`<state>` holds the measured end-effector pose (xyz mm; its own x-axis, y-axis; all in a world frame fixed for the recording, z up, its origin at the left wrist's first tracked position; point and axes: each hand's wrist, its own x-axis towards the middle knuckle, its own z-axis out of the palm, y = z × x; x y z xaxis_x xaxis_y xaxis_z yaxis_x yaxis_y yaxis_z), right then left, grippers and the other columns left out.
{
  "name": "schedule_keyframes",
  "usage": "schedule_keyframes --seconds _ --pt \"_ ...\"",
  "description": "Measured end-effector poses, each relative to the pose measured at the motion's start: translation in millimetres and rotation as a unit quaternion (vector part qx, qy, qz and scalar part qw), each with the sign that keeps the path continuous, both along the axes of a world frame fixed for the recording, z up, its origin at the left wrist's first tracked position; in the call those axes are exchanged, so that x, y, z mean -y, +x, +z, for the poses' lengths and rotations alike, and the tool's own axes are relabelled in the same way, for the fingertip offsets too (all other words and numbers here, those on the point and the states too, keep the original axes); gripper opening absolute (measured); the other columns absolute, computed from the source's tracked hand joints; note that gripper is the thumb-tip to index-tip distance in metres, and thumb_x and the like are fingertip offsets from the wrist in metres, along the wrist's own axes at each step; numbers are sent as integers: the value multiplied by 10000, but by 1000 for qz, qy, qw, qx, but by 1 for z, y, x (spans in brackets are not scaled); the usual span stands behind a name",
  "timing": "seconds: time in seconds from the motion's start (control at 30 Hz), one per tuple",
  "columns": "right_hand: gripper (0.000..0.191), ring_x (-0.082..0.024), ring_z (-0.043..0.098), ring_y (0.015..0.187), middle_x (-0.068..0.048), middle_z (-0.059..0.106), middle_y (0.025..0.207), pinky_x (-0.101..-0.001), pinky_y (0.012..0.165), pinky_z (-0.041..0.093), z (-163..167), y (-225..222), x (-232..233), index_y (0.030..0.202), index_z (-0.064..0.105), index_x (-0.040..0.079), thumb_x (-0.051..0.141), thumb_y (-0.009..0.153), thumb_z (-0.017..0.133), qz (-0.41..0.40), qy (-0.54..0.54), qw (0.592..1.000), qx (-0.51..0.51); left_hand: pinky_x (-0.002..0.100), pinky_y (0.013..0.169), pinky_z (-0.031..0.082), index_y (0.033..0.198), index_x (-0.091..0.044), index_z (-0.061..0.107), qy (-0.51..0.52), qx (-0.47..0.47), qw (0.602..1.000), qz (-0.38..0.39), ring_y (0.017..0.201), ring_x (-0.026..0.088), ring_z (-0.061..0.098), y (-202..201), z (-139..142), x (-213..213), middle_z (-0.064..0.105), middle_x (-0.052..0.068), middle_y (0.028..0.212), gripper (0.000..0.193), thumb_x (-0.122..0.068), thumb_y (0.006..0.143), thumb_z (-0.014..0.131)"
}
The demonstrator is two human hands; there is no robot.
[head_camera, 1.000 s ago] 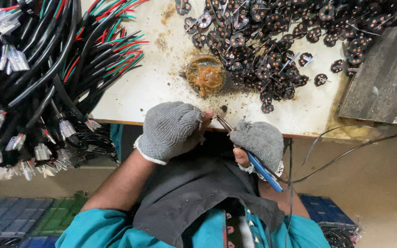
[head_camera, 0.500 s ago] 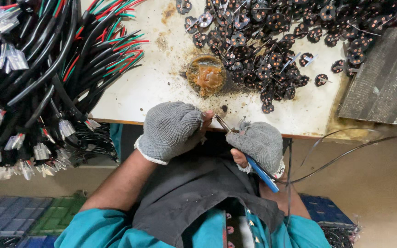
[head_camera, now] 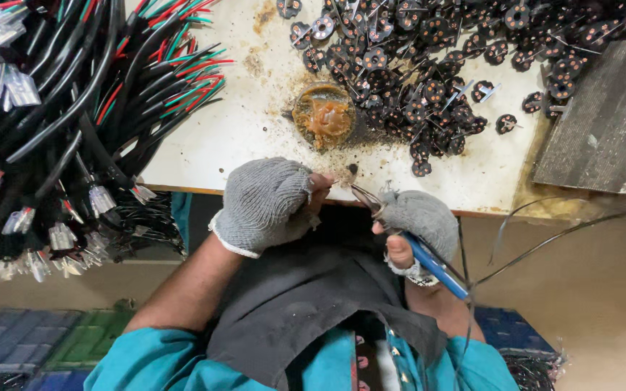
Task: The person solders wire ends onto small black connector components at a workbench. They dip stripped wire ends into a flux container, position a wire against a connector terminal, and apply a soldering iron to solder the joint, setting finished pieces aside and repeating with new wires and connectors.
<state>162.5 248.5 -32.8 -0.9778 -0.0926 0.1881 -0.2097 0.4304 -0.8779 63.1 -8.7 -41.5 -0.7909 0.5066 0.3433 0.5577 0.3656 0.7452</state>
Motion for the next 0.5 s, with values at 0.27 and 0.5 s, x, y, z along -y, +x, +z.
schedule_keyframes --seconds 0.27,0.5 --pt "472 -241 741 754 -151 745 988 -389 711 626 -45 39 -24 1233 681 -24 298 924 836 -50 -367 924 97 420 564 456 1044 -162 655 13 2 1000 -16 642 281 622 1 1 1 610 41 746 234 -132 853 787" --pt "442 -245 709 794 -139 712 1009 -396 733 602 -14 26 -4 1218 673 18 333 946 821 -102 -321 937 90 425 539 438 1021 -171 661 -2 -4 1000 -20 613 273 611 1 1 0 594 26 711 196 -153 891 805"
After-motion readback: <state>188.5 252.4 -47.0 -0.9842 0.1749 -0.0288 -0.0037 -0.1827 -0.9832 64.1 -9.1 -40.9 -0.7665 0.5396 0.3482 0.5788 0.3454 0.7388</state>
